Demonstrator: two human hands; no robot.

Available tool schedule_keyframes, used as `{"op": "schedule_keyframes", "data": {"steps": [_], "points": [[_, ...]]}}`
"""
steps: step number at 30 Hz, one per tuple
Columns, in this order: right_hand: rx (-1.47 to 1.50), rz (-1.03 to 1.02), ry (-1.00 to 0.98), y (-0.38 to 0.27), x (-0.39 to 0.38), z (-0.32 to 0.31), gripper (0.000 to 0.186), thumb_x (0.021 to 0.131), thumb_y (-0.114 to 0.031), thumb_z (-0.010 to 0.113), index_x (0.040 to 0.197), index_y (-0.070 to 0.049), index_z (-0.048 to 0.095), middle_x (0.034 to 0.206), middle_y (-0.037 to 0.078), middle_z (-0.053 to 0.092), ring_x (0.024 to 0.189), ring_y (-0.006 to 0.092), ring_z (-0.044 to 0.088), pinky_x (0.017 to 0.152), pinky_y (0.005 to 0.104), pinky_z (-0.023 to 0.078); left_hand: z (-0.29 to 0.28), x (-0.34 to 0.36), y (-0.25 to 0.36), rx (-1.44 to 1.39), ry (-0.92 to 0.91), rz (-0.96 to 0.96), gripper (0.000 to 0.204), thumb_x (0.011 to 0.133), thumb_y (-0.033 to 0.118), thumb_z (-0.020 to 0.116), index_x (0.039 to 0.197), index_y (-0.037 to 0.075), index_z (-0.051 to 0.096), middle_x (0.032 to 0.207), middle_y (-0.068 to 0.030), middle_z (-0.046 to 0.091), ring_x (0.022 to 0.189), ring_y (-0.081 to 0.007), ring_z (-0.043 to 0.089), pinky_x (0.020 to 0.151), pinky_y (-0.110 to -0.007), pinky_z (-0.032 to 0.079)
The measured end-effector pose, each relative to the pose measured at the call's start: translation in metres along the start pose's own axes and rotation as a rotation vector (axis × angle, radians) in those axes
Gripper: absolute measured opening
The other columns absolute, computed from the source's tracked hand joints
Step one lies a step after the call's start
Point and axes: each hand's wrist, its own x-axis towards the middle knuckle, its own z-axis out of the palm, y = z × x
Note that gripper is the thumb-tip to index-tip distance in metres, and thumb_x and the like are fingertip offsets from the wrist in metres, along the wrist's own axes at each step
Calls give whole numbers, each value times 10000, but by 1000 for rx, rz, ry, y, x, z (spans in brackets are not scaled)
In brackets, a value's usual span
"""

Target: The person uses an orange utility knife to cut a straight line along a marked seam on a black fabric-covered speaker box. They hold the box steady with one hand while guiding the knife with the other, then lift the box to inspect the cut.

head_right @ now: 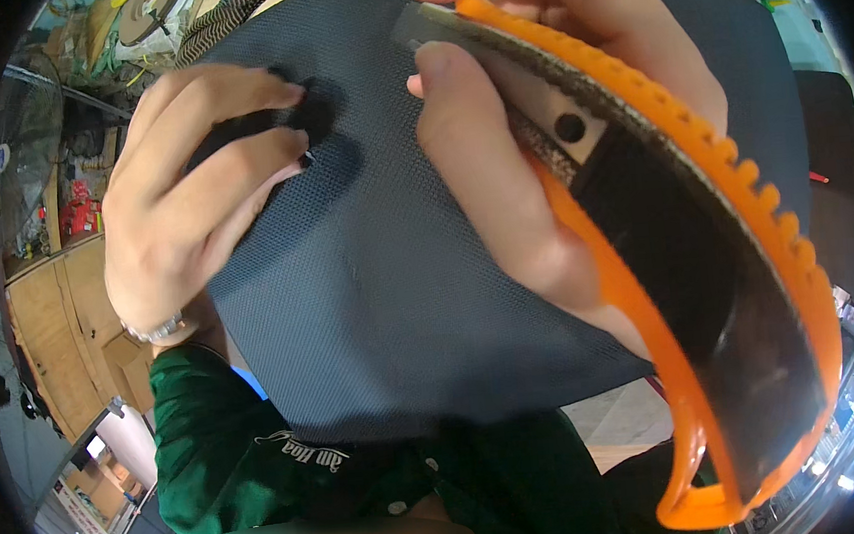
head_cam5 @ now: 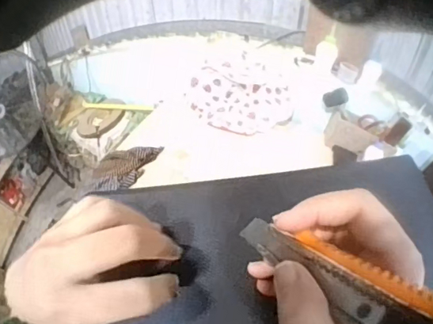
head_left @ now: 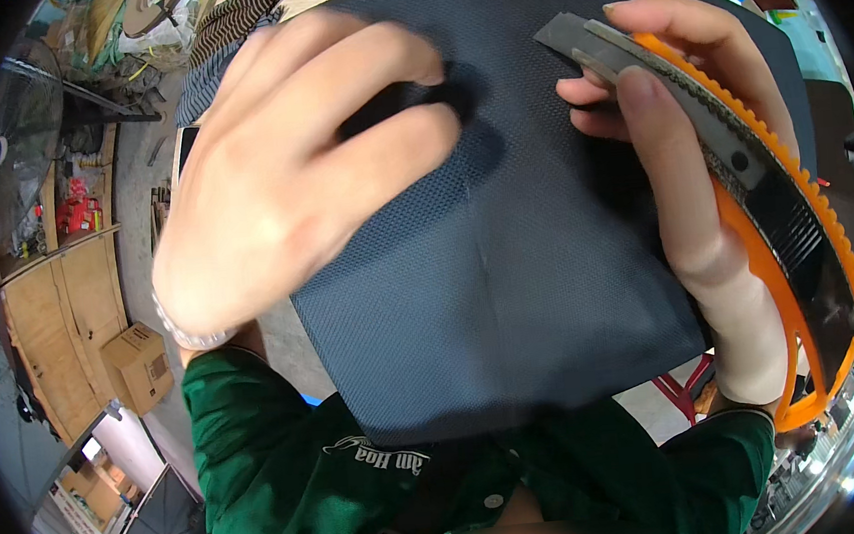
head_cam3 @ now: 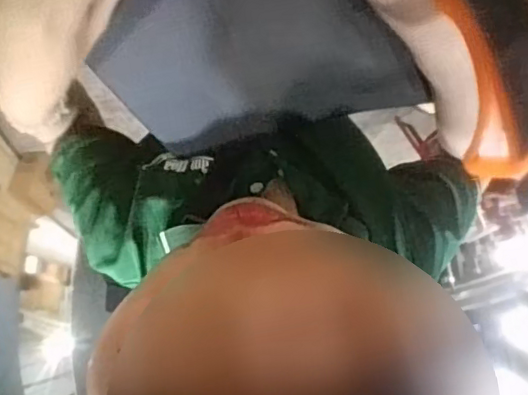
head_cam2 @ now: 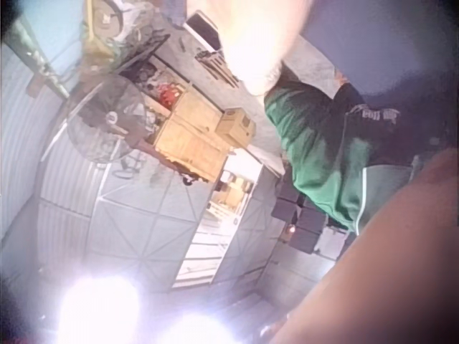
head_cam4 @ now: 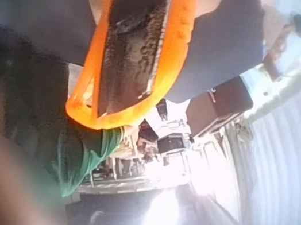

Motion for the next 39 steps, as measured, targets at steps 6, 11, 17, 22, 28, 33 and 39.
{"op": "schedule_keyframes", "data": {"steps": [6, 11, 17, 22, 28, 33, 39], "points": [[13, -18, 28, -2, 8, 6, 310, 1023, -205, 551, 1268, -15, 553, 1072, 149, 682, 973, 208, 724, 810, 281, 602, -4, 22, -24, -136, -113, 242, 149, 769, 142, 730, 845, 52, 638, 1012, -96, 572, 912, -258, 555, 777, -346, 469], [-148, 136, 106, -36, 9, 19, 278, 979, -195, 607, 1152, 10, 536, 956, 118, 660, 869, 160, 695, 760, 264, 586, -1, 24, -26, -127, -188, 268, 151, 865, 123, 660, 948, 26, 577, 1015, -102, 532, 894, -262, 515, 774, -365, 450], [-272, 217, 181, -52, 9, 31, 279, 977, -186, 604, 1131, 29, 512, 923, 113, 652, 839, 140, 680, 730, 259, 583, 8, 24, -30, -125, -180, 314, 151, 892, 99, 623, 981, 17, 533, 1028, -119, 511, 901, -290, 497, 797, -386, 443], [8, 235, 160, -49, 15, 22, 320, 979, -169, 596, 1189, 32, 462, 913, 106, 645, 845, 139, 676, 732, 261, 579, 9, 21, -42, -225, -182, 283, 119, 905, 62, 602, 968, 29, 506, 1012, -130, 510, 888, -288, 499, 812, -385, 446], [-235, 209, 147, -56, 11, 30, 306, 973, -145, 586, 1187, 31, 455, 889, 92, 637, 831, 131, 671, 734, 252, 567, 3, 17, -50, -513, -191, 130, 94, 930, 57, 608, 989, 30, 540, 993, -121, 546, 900, -268, 552, 846, -352, 458], [-232, 241, 170, -58, 11, 31, 300, 966, -135, 586, 1186, 23, 457, 881, 86, 633, 825, 128, 670, 736, 252, 564, 6, 18, -38, -310, -93, 219, 218, 739, 110, 789, 924, 22, 713, 1004, -78, 631, 914, -228, 609, 802, -341, 497], [76, 275, 107, -42, 12, 15, 299, 973, -138, 579, 1203, 22, 475, 934, 113, 640, 882, 152, 673, 765, 269, 571, 6, 18, -30, -235, -60, 213, 167, 774, 73, 762, 918, 30, 689, 963, -85, 641, 891, -221, 622, 795, -334, 498]]}}
